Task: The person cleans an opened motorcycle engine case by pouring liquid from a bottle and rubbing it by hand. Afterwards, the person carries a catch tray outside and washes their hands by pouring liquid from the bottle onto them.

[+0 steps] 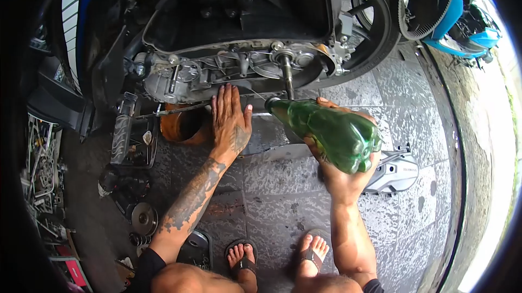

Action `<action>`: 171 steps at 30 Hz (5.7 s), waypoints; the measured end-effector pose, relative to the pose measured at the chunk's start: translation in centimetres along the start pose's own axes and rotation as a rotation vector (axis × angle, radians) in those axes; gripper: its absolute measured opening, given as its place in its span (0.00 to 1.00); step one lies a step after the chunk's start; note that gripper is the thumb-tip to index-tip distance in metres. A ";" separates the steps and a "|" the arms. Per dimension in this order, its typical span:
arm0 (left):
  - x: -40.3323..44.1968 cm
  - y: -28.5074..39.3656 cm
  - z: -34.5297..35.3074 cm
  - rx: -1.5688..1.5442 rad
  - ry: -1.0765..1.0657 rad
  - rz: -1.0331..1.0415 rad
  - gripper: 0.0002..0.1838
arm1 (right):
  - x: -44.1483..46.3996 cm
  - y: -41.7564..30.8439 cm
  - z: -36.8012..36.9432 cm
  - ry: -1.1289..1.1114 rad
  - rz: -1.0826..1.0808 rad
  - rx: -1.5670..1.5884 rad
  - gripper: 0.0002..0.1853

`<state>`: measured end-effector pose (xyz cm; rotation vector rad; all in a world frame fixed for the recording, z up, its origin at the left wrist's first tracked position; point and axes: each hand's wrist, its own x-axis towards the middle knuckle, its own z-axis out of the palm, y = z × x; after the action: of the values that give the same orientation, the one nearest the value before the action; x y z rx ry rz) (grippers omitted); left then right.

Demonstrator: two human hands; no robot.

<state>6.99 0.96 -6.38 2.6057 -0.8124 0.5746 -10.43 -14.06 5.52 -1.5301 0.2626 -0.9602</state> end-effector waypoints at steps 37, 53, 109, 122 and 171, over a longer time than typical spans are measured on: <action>2.8 2.7 0.1 -0.104 0.081 0.179 0.27 | -0.8 -0.3 -3.7 0.183 -0.065 -0.026 0.25; -2.2 3.4 0.6 -0.352 -0.099 0.285 0.30 | -1.7 -0.8 -2.6 0.127 -0.024 -0.057 0.26; 3.6 -7.5 -2.8 0.106 0.175 0.033 0.26 | 0.9 -1.6 7.4 -0.066 -0.180 -0.030 0.22; 3.8 -6.8 -2.4 0.253 0.110 -0.011 0.29 | 1.5 1.6 6.1 -0.102 -0.257 0.026 0.27; 1.7 4.7 0.5 -0.331 -0.079 0.349 0.31 | 0.1 1.5 -3.9 0.094 -0.028 -0.048 0.23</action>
<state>5.62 -3.66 -5.08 2.2108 -1.2832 0.3876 -12.47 -17.26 3.85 -1.5381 0.3337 -1.0562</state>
